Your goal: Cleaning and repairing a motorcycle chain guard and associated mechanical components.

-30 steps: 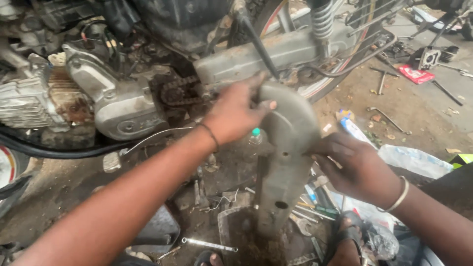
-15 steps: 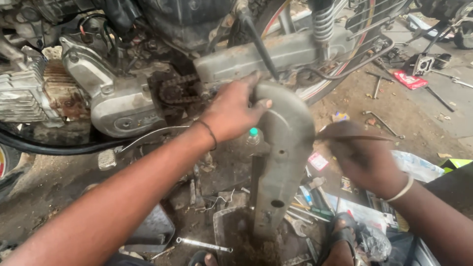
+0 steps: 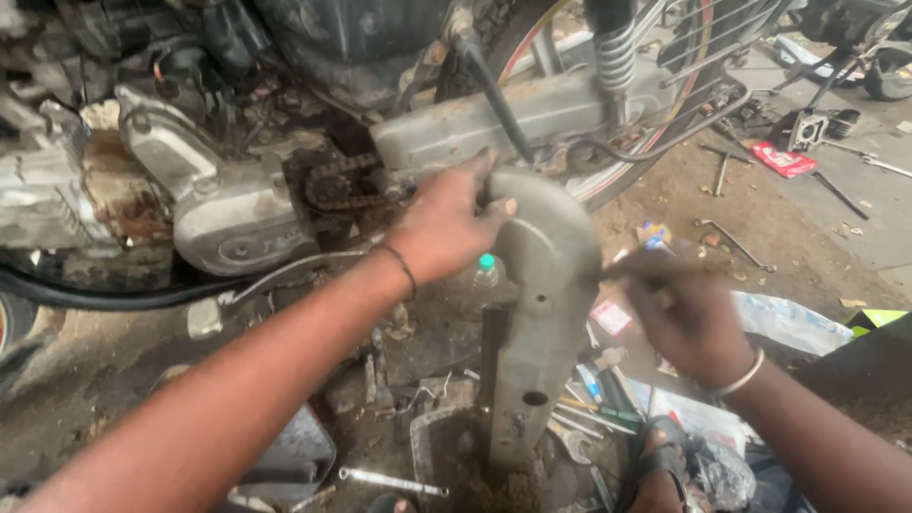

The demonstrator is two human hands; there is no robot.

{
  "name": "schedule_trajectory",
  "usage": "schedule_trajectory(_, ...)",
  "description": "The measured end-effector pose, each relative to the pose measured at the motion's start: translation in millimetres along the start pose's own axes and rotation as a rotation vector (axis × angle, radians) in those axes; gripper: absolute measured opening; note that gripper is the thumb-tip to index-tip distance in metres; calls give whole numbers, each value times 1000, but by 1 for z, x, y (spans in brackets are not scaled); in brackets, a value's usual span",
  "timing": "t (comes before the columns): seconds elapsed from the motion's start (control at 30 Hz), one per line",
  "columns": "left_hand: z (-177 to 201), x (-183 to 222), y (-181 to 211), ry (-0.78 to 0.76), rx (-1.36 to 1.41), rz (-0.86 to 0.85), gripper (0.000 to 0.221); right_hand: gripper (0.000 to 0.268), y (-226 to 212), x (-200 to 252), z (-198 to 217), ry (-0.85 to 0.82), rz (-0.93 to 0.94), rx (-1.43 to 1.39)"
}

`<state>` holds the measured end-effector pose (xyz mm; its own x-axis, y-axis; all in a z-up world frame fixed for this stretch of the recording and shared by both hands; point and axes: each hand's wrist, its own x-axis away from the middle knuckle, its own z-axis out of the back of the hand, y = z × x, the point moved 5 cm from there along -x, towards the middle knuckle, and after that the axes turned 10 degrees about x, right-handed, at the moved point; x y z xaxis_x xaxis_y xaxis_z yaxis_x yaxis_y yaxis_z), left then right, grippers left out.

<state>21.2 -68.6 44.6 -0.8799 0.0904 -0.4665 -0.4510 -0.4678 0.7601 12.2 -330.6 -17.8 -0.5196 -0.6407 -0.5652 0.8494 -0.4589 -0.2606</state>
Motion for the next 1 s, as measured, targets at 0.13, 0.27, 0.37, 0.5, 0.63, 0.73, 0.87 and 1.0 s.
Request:
schedule_trajectory(0.13,3,-5,-7,31,-23,-56,63,24,1,11,-9,-79,-50,64)
schedule_trajectory(0.27,4,-3,-11,22,-73,-7,61,23,5,11,-9,-115,133,-86)
schedule_trajectory(0.37,4,-5,-18,18,-49,-48,60,25,-4,8,-11,-106,121,-72)
schedule_trajectory(0.5,4,-6,-23,47,-64,-117,59,23,8,10,-15,-186,-29,10)
schedule_trajectory(0.63,7,-5,-17,-20,-18,2,60,19,13,9,-20,-90,-76,-73)
schedule_trajectory(0.73,13,-6,-15,39,-47,-115,59,19,0,14,-28,-126,248,96)
schedule_trajectory(0.87,12,-4,-30,-3,-71,31,53,18,9,23,-35,-40,95,8)
schedule_trajectory(1.0,14,-11,-47,47,-25,-177,55,21,3,34,-47,-183,188,52)
